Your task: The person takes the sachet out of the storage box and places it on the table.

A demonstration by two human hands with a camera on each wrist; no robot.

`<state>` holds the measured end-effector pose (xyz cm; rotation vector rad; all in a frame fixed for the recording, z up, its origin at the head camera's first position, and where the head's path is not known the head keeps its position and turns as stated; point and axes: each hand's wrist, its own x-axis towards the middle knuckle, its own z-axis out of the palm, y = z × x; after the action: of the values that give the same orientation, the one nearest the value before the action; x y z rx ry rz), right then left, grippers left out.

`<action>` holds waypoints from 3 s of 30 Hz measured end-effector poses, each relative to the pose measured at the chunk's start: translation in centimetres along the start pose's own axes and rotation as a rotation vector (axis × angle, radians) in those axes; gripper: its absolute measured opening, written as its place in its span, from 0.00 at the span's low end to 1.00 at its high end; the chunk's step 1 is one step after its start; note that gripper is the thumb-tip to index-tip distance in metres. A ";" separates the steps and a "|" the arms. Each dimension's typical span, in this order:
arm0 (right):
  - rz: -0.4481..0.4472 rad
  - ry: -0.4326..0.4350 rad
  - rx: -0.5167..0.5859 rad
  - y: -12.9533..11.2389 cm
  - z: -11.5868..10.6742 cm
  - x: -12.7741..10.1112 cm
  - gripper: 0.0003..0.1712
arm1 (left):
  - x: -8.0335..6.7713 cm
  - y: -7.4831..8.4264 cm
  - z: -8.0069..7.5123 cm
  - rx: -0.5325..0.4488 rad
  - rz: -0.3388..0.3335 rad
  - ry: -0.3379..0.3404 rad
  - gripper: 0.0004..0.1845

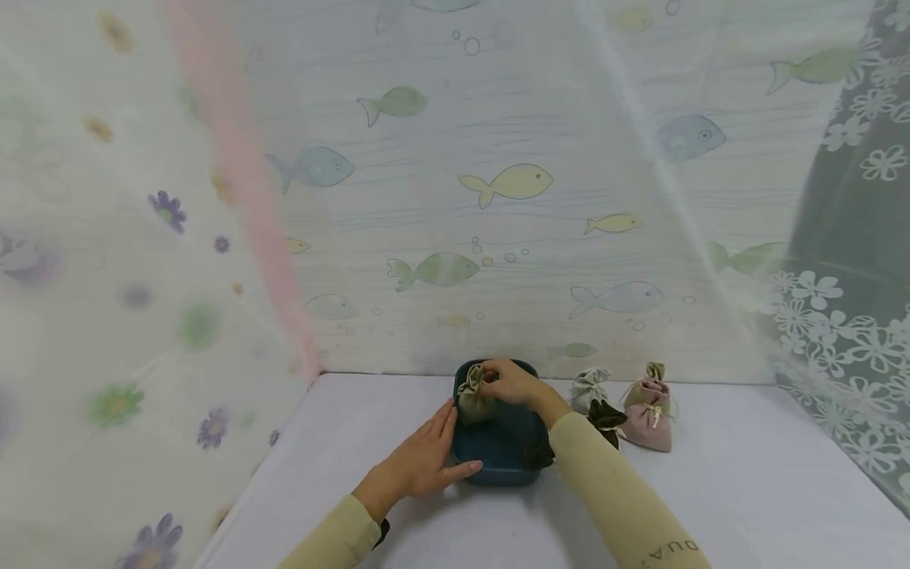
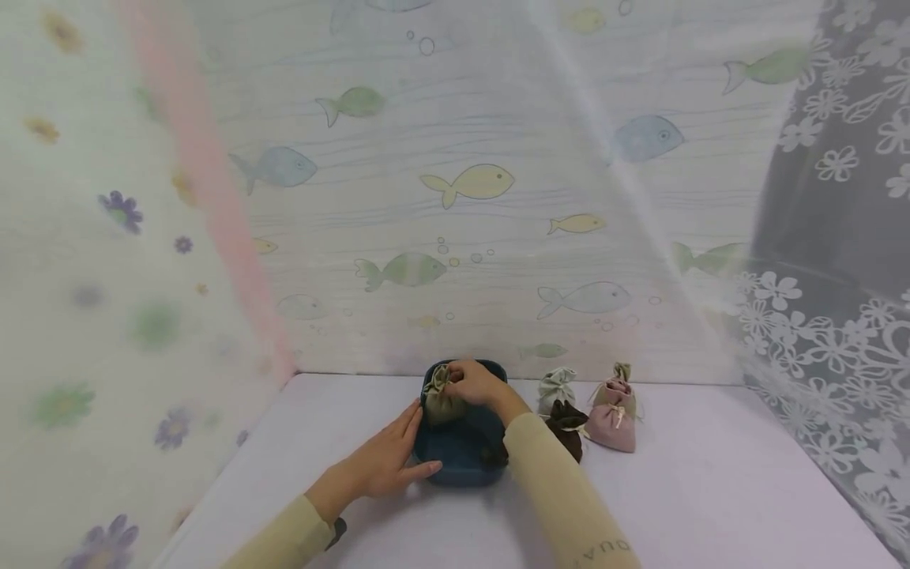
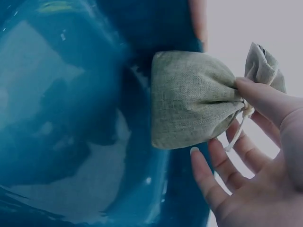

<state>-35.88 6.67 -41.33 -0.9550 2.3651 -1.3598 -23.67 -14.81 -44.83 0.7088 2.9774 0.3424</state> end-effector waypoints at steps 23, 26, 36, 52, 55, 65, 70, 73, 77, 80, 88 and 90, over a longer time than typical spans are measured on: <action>0.009 0.071 -0.053 -3.5 -2.7 -4.0 0.06 | 0.2 -0.1 -0.1 -0.006 -0.018 -0.019 0.61; 0.004 0.082 -0.047 -3.9 -3.0 -5.1 0.06 | 0.2 -0.2 0.0 -0.009 -0.020 -0.017 0.61; -0.103 0.116 -0.096 -3.9 -3.6 -8.1 0.04 | 0.2 -0.3 0.1 -0.013 -0.019 -0.005 0.61; -0.005 0.120 -0.134 -3.5 -3.8 -14.0 0.04 | 0.2 -0.7 0.6 -0.028 -0.008 0.018 0.61; 0.016 0.117 -0.129 -3.1 -3.7 -15.0 0.07 | 0.0 -0.4 0.3 -0.026 -0.009 0.018 0.60; -0.030 0.107 -0.028 -1.9 -3.9 -17.8 0.08 | 0.0 -0.3 0.2 -0.027 -0.004 0.012 0.61; 0.006 0.092 0.009 -1.7 -4.1 -19.1 0.08 | 0.1 -0.3 0.2 -0.035 -0.005 0.015 0.61; 0.018 0.079 0.012 -1.5 -4.2 -19.9 0.07 | 0.0 -0.3 0.3 -0.036 -0.008 0.014 0.61; 0.022 0.079 0.012 -1.1 -4.4 -21.1 0.07 | -0.1 -0.1 0.2 -0.042 -0.006 0.014 0.60; 0.021 0.080 0.012 -0.7 -4.6 -22.0 0.07 | -0.3 0.0 0.0 -0.043 -0.003 0.011 0.60; 0.074 0.069 0.012 0.4 -5.5 -24.0 0.13 | -0.3 0.1 -0.2 -0.032 0.000 0.014 0.61; 0.094 0.069 0.004 0.7 -5.7 -24.4 0.13 | -0.3 0.1 -0.2 -0.035 0.001 0.014 0.60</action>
<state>-20.66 26.59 -41.41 -0.7971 2.4237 -1.3831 -23.42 -14.94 -44.58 0.7078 2.9764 0.4001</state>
